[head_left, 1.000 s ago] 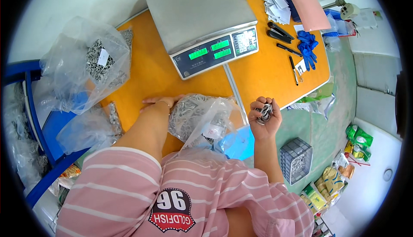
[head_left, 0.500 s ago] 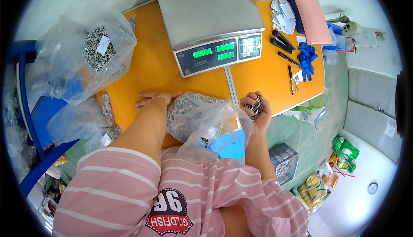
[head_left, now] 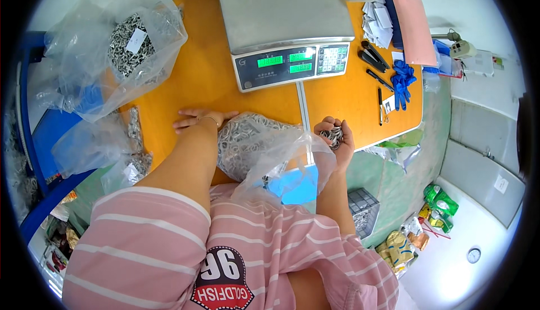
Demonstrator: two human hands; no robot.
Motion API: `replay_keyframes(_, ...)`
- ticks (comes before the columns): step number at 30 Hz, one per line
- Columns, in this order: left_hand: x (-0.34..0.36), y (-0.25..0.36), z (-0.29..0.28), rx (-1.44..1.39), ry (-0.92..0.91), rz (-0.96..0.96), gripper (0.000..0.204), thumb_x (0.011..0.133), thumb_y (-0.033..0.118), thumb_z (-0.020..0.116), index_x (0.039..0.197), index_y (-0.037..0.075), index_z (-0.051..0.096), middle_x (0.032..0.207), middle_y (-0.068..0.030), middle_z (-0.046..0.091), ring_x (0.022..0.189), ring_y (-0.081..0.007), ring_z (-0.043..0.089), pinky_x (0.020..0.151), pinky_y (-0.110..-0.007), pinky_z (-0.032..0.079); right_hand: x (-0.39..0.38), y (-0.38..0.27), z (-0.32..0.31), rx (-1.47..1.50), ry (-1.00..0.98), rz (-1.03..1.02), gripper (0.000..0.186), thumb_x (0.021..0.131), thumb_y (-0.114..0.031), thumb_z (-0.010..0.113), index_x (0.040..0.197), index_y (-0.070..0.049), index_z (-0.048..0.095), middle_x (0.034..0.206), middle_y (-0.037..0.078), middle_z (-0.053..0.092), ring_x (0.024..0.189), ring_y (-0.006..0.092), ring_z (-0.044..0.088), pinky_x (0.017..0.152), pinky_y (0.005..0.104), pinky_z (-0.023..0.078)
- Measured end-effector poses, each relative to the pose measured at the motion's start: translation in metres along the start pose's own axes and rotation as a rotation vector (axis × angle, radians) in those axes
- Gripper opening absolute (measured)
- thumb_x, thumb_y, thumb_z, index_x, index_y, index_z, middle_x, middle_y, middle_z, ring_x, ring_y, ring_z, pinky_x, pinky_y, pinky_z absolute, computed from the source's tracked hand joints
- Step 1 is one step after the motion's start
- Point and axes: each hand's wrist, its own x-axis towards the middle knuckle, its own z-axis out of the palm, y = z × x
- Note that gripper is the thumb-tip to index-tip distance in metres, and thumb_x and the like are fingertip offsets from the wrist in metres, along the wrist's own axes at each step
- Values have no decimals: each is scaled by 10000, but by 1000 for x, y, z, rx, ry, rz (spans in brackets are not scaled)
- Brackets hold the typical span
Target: The person weighs metal rings by placing a small quantity from a plastic bag onto a digital scale, then adjusts the amount one ring at a time before returning the rings to the bag.
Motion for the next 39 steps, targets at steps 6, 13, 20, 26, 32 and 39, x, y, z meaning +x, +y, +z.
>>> replay_keyframes(6,-1,2,-1,8,-2,-13,1523,339,651,784,1363,65,-179,1401,-304,-127,1321,-421,-71,1059,-523,85,-2,0,-1,-1,-56,28,156,878,-219,497,861,-69,533,865,52,517,770,160,499,462,234,395)
replay_keyframes(13,3,2,-1,20,-9,-9,1528,331,638,794,1364,64,-176,1404,-301,-121,1322,-418,-71,1055,-536,78,-4,2,4,1,-71,37,170,886,-225,474,824,-72,515,846,48,506,764,160,495,454,234,391)
replay_keyframes(20,1,0,-3,15,-10,-1,1518,342,643,789,1365,68,-174,1409,-294,-112,1324,-416,-66,1053,-539,78,-4,2,8,4,-70,29,175,877,-221,485,799,-68,519,847,52,506,762,163,497,455,231,395)
replay_keyframes(26,-3,-1,-5,15,-17,5,1513,343,651,784,1368,78,-170,1410,-294,-106,1324,-423,-45,1055,-531,95,-2,2,5,21,-45,31,172,875,-220,489,808,-64,523,851,53,506,761,166,496,455,234,385)
replay_keyframes(32,-3,0,-4,22,2,-2,1508,348,649,784,1369,79,-169,1410,-295,-104,1324,-423,-34,1056,-522,108,-1,3,5,25,-32,27,163,877,-214,488,816,-68,525,842,48,508,757,162,499,453,230,386)
replay_keyframes(39,-2,0,-2,6,-5,-11,1508,352,638,790,1367,84,-178,1411,-290,-111,1328,-413,-31,1057,-518,108,0,-1,8,-8,-16,9,155,880,-216,486,825,-77,526,826,39,509,744,146,507,446,215,398)
